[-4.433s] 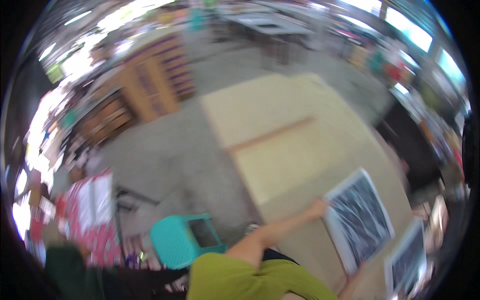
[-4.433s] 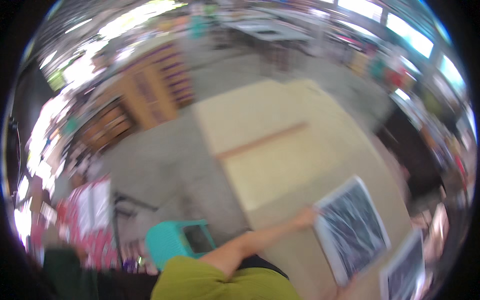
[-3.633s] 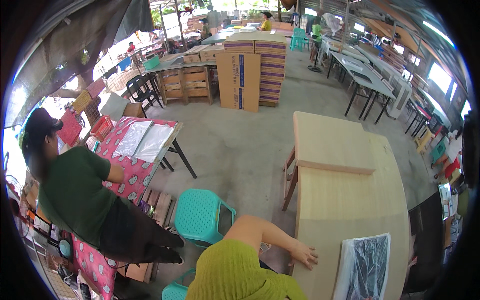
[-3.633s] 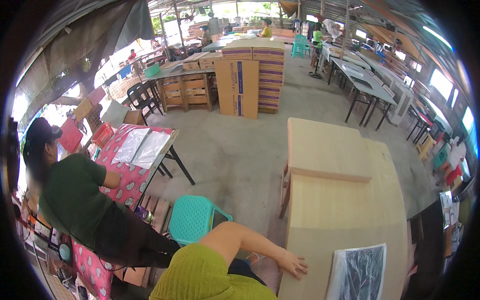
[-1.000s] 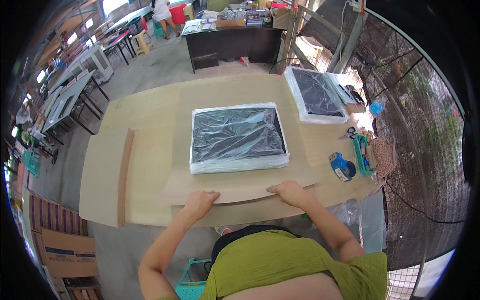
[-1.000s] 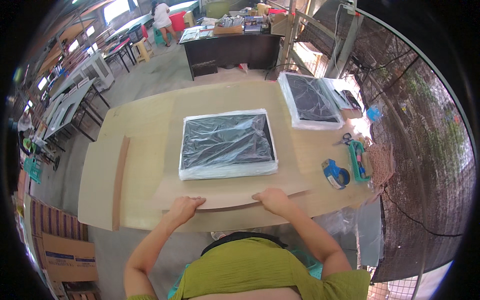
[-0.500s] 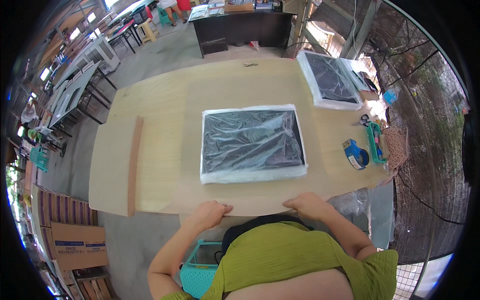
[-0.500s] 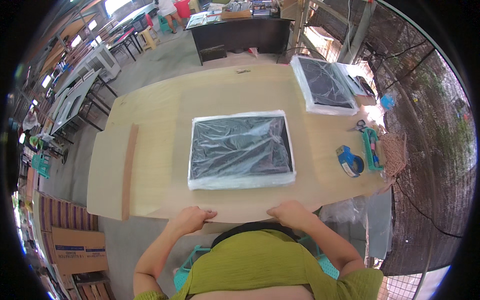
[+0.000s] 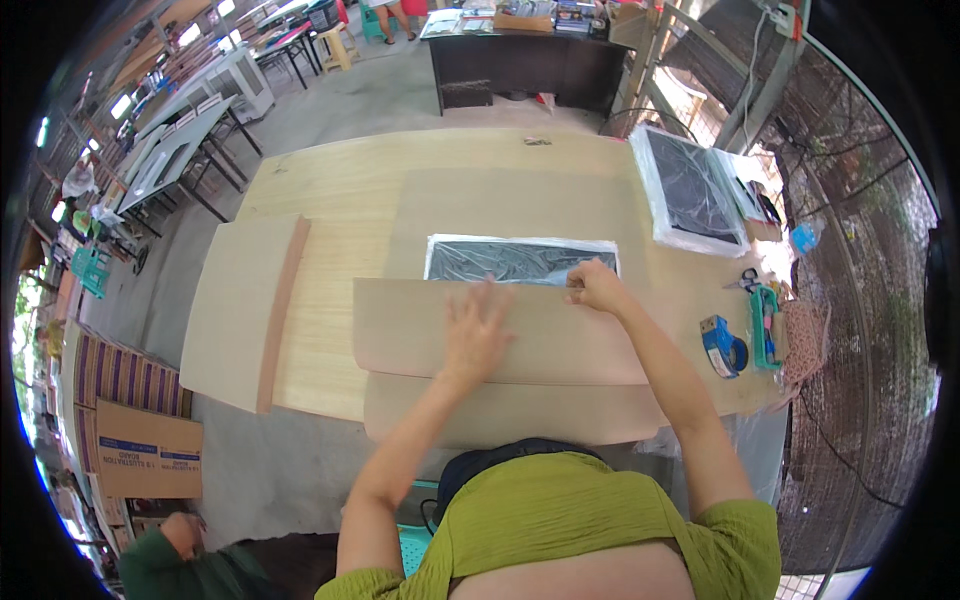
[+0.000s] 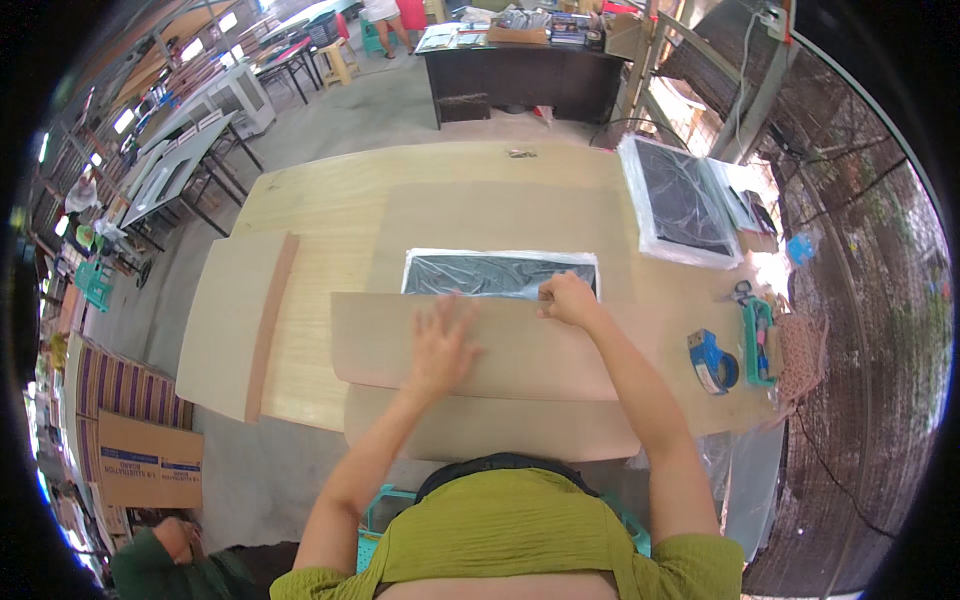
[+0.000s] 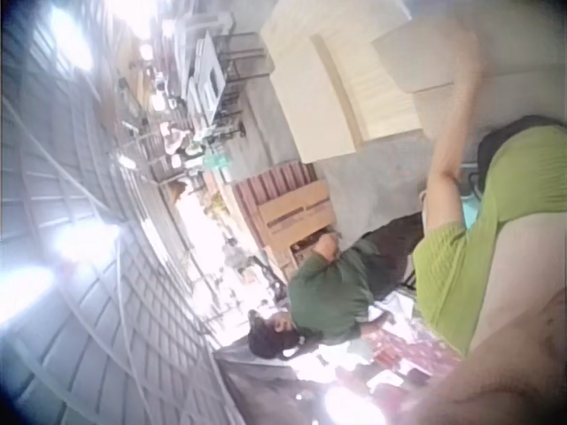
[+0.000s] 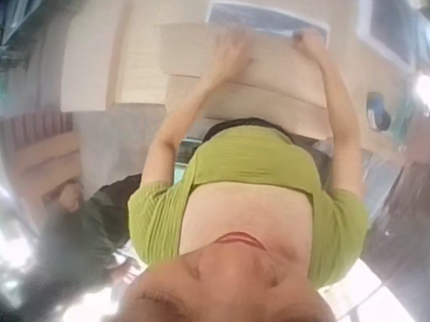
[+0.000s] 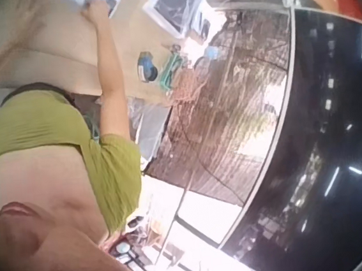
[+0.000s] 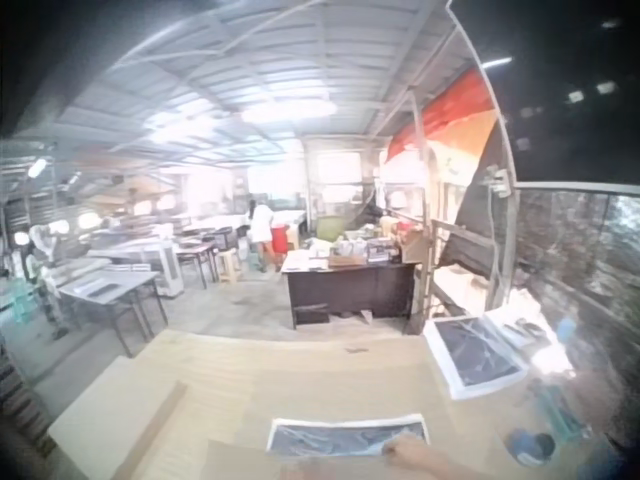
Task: The person wraps individual products in brown paper, secures them with tape using a dispenser, and places the finished packages into a cardboard box.
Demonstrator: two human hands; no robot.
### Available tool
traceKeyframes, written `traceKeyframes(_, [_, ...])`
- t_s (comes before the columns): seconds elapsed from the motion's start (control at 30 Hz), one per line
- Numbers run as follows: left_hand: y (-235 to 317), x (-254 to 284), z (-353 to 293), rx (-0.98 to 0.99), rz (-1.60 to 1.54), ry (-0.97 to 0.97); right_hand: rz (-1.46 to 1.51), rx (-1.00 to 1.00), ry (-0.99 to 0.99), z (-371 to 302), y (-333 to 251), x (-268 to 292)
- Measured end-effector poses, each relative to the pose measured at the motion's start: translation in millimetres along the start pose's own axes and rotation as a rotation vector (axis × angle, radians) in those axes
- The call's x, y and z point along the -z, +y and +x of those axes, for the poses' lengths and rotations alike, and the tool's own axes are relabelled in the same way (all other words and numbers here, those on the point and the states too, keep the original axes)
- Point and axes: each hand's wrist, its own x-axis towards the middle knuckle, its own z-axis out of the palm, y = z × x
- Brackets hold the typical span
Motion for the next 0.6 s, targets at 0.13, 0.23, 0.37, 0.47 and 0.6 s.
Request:
traceKeyframes(0.13, [29, -37, -37, 0.075, -0.034, -0.088, 0.103, 0.047, -0.086, 27, 32, -26])
traceKeyframes(0.23, [25, -49, -42, 0.104, 0.039, -0.162, 0.146, 0.080, -0.040, 35, 38, -39])
traceKeyframes(0.37, [15, -59, -33, 0.108, 0.072, -0.230, 0.165, -0.051, -0.213, 45, 40, -33])
traceKeyframes(0.47, [11, -67, -22, 0.105, 0.070, -0.246, 0.104, -0.041, -0.151, 49, 46, -36])
traceKeyframes(0.6, [5, -69, -24, 0.177, 0.055, -0.313, 0.267, -0.052, -0.403, 92, 26, 16])
